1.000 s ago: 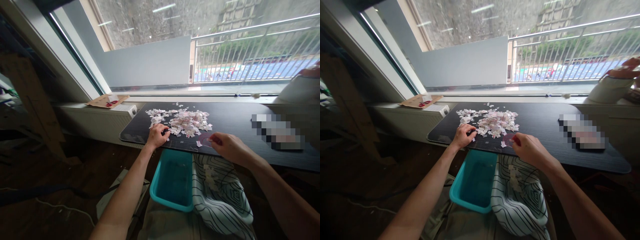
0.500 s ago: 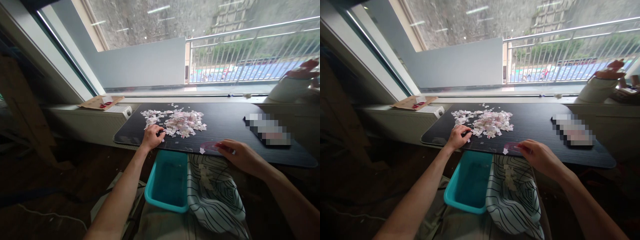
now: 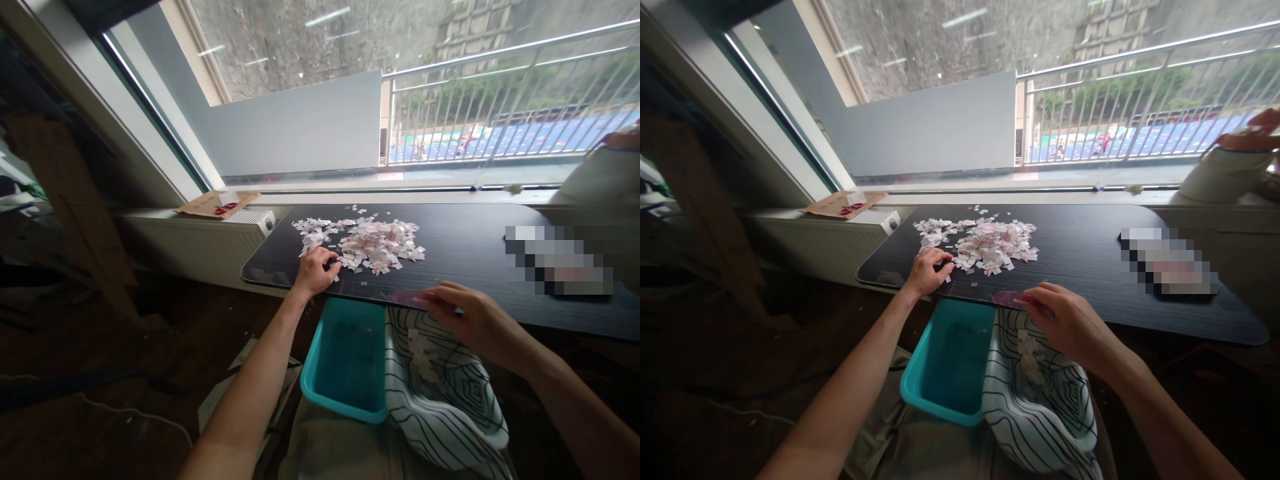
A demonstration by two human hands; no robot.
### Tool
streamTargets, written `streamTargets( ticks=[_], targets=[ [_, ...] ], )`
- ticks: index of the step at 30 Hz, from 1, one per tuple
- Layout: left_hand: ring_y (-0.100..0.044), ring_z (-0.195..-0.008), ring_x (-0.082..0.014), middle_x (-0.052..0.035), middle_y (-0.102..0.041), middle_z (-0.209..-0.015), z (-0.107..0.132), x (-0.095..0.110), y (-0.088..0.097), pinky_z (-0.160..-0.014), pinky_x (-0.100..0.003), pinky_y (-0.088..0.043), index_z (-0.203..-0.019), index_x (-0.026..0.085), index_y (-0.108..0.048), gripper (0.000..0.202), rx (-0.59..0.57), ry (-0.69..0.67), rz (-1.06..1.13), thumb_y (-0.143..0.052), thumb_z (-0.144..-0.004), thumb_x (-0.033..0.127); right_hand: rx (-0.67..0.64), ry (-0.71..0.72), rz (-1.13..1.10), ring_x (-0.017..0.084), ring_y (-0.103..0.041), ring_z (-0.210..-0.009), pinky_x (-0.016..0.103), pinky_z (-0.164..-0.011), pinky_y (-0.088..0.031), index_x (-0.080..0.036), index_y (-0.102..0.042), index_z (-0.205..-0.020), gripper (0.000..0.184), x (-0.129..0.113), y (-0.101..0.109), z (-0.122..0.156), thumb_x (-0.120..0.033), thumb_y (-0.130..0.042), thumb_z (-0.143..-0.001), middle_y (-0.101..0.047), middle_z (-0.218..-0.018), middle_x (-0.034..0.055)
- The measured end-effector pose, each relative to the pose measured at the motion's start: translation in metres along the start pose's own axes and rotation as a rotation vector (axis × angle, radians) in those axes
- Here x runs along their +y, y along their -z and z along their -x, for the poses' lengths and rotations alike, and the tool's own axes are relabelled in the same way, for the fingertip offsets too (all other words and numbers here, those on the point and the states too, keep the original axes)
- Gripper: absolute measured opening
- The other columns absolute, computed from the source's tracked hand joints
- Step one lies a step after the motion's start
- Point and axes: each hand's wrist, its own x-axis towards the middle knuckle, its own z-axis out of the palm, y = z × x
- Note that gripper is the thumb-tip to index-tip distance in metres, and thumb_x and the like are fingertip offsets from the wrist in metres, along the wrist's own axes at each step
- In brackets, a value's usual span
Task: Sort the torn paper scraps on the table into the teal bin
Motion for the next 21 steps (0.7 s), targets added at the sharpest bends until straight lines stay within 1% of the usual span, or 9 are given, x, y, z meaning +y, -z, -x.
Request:
streamTargets(
  ticks=[3,5,8,11,15,17,19,21],
  targets=[
    [-0.06,-0.091,-0.0214,-0.0034,-0.068,-0.088,0.0,-0.001,0.0,-0.088,-0.035,-0.045,-0.083,0.02,-0.068,0.009,0.026,0.027,0.035,-0.062,-0.078,0.025,0.03,0.051,0.01,0.015,-0.059,-0.075,0.025,-0.065,-0.043,-0.019,-0.066,-0.098,0.022,-0.014,-0.019,-0.031,-0.027,-0.047,-0.091,-0.066,-0.09,0.0048],
    [-0.06,-0.091,-0.0209,-0.0037,-0.069,-0.089,0.0,-0.003,0.002,-0.086,-0.034,-0.047,-0.084,0.019,-0.068,0.01,0.05,0.05,0.068,-0.06,-0.079,0.023,0.055,0.042,0.053,0.017,-0.059,-0.077,0.026,-0.067,-0.043,-0.018,-0.067,-0.097,0.023,-0.017,-0.03,-0.047,-0.024,-0.047,-0.09,-0.067,-0.089,0.0059],
    [-0.061,-0.092,-0.0198,-0.0035,-0.069,-0.089,0.0,-0.005,0.004,-0.087,-0.032,-0.048,-0.085,0.019,-0.068,0.011,0.077,0.083,0.125,-0.058,-0.08,0.02,0.038,0.04,0.086,0.018,-0.06,-0.075,0.026,-0.065,-0.043,-0.018,-0.069,-0.093,0.024,-0.015,-0.038,-0.057,-0.025,-0.046,-0.089,-0.067,-0.086,0.0057],
    [-0.062,-0.092,-0.0188,-0.0033,-0.07,-0.09,0.0,-0.006,0.004,-0.088,-0.031,-0.048,-0.086,0.019,-0.068,0.011,0.087,0.109,0.173,-0.059,-0.081,0.019,0.018,0.06,0.079,0.017,-0.061,-0.074,0.025,-0.064,-0.043,-0.019,-0.068,-0.096,0.024,-0.011,-0.039,-0.06,-0.025,-0.047,-0.088,-0.068,-0.088,0.0051],
    [-0.062,-0.093,-0.0199,-0.0039,-0.07,-0.089,0.0,-0.004,0.003,-0.089,-0.033,-0.047,-0.084,0.018,-0.069,0.01,0.1,0.128,0.194,-0.06,-0.079,0.018,0.081,0.024,0.148,0.019,-0.062,-0.078,0.027,-0.068,-0.043,-0.017,-0.069,-0.097,0.026,-0.01,-0.039,-0.075,-0.023,-0.046,-0.087,-0.069,-0.092,0.0066],
    [-0.062,-0.092,-0.0203,-0.0035,-0.07,-0.088,0.0,-0.004,0.002,-0.089,-0.034,-0.048,-0.082,0.019,-0.069,0.009,0.104,0.131,0.194,-0.061,-0.078,0.018,0.053,0.026,0.162,0.019,-0.062,-0.078,0.028,-0.068,-0.043,-0.017,-0.069,-0.096,0.026,-0.011,-0.039,-0.08,-0.023,-0.045,-0.087,-0.069,-0.091,0.0067],
    [-0.062,-0.092,-0.0201,-0.0026,-0.07,-0.087,0.0,-0.003,0.002,-0.088,-0.033,-0.048,-0.081,0.02,-0.069,0.008,0.103,0.132,0.193,-0.062,-0.077,0.018,0.022,0.039,0.165,0.019,-0.062,-0.076,0.027,-0.066,-0.043,-0.018,-0.069,-0.096,0.026,-0.011,-0.037,-0.078,-0.023,-0.045,-0.087,-0.069,-0.09,0.006],
    [-0.062,-0.092,-0.0198,-0.0021,-0.07,-0.088,0.0,-0.003,0.002,-0.089,-0.033,-0.048,-0.081,0.02,-0.069,0.008,0.099,0.132,0.192,-0.062,-0.077,0.018,0.023,0.048,0.161,0.018,-0.062,-0.075,0.026,-0.065,-0.043,-0.019,-0.069,-0.096,0.026,-0.01,-0.035,-0.072,-0.024,-0.046,-0.087,-0.069,-0.09,0.0053]
  ],
)
